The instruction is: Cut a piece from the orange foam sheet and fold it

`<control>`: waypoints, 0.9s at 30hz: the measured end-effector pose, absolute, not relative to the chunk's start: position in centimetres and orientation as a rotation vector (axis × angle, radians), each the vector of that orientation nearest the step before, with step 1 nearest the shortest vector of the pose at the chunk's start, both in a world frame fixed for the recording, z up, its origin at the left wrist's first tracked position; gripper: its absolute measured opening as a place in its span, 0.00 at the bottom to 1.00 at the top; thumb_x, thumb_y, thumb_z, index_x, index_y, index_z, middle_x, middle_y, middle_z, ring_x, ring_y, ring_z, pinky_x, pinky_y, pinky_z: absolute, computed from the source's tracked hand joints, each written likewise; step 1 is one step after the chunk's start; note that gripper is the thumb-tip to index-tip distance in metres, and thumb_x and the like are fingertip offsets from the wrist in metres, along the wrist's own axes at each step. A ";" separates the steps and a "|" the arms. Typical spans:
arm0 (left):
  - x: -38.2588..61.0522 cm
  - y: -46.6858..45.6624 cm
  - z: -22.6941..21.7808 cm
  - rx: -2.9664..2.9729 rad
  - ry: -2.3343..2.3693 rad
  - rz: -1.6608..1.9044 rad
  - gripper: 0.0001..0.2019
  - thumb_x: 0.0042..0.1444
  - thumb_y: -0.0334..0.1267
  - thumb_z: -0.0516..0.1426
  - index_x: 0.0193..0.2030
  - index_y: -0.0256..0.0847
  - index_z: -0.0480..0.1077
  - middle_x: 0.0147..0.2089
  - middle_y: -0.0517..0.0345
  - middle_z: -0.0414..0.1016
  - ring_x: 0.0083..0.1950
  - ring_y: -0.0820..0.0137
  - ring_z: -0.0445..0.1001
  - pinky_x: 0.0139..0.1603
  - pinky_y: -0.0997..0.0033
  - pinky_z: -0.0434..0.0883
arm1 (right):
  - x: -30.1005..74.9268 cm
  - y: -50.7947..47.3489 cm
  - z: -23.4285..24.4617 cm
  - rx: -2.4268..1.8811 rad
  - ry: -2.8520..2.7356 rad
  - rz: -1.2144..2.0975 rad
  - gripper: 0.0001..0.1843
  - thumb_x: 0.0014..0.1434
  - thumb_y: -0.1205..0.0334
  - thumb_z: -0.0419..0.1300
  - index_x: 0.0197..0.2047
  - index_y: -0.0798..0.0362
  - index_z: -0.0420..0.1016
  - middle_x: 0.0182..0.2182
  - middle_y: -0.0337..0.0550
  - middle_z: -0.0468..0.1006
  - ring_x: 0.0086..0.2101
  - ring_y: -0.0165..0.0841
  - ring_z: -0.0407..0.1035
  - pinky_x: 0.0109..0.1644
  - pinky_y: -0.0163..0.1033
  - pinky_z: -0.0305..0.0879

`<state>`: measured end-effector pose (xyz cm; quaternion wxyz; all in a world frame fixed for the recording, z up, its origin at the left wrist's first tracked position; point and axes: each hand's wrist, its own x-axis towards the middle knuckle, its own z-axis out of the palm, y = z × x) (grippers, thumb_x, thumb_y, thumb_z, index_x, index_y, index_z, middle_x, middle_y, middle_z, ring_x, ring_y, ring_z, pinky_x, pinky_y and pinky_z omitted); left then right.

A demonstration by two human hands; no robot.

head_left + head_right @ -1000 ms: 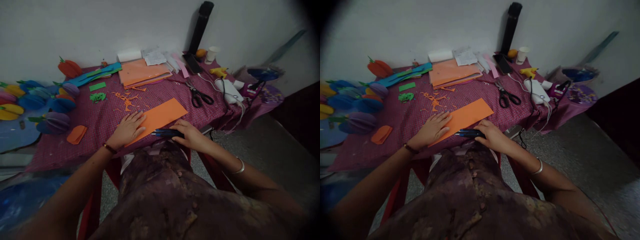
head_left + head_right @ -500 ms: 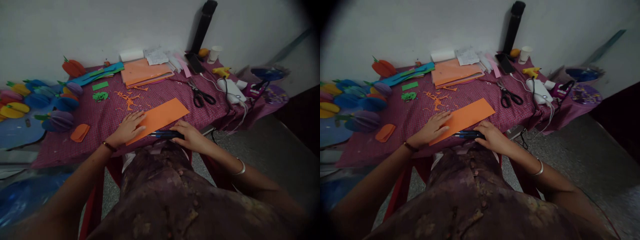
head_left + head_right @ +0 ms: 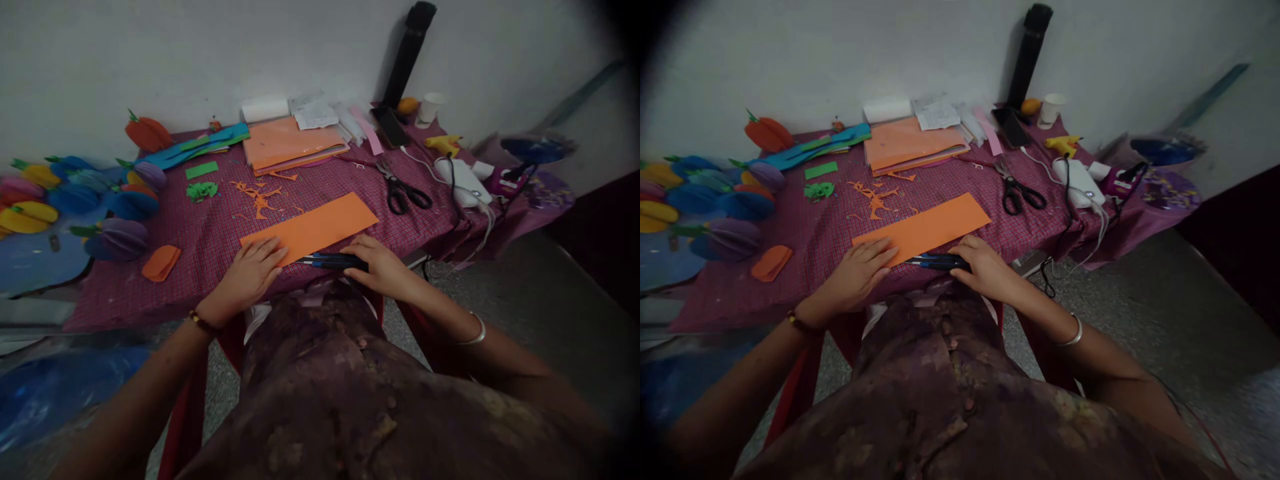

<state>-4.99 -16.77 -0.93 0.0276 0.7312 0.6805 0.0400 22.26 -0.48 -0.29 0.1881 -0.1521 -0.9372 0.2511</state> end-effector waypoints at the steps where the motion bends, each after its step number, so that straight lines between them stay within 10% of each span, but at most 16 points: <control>1: -4.8 -16.8 -1.0 2.273 2.101 0.098 0.27 0.70 0.48 0.42 0.71 0.41 0.59 0.74 0.48 0.55 0.74 0.57 0.53 0.73 0.49 0.50 | 22.3 -0.4 -0.3 -0.431 -2.641 0.699 0.16 0.60 0.66 0.62 0.51 0.60 0.75 0.43 0.53 0.72 0.44 0.40 0.69 0.50 0.46 0.68; 10: -7.8 -14.8 0.5 2.128 2.080 0.344 0.33 0.69 0.53 0.34 0.76 0.36 0.44 0.77 0.45 0.45 0.77 0.62 0.45 0.74 0.53 0.47 | 22.4 -0.2 -0.6 -0.440 -2.647 0.700 0.16 0.61 0.64 0.62 0.52 0.57 0.74 0.43 0.51 0.72 0.44 0.40 0.69 0.49 0.46 0.69; 27: -8.7 -12.6 -1.6 2.022 2.409 0.011 0.33 0.69 0.54 0.38 0.74 0.41 0.51 0.77 0.49 0.46 0.76 0.56 0.47 0.73 0.48 0.47 | 21.8 -1.2 -0.3 -0.420 -2.675 0.779 0.15 0.60 0.64 0.62 0.51 0.55 0.74 0.42 0.50 0.72 0.44 0.40 0.68 0.49 0.47 0.68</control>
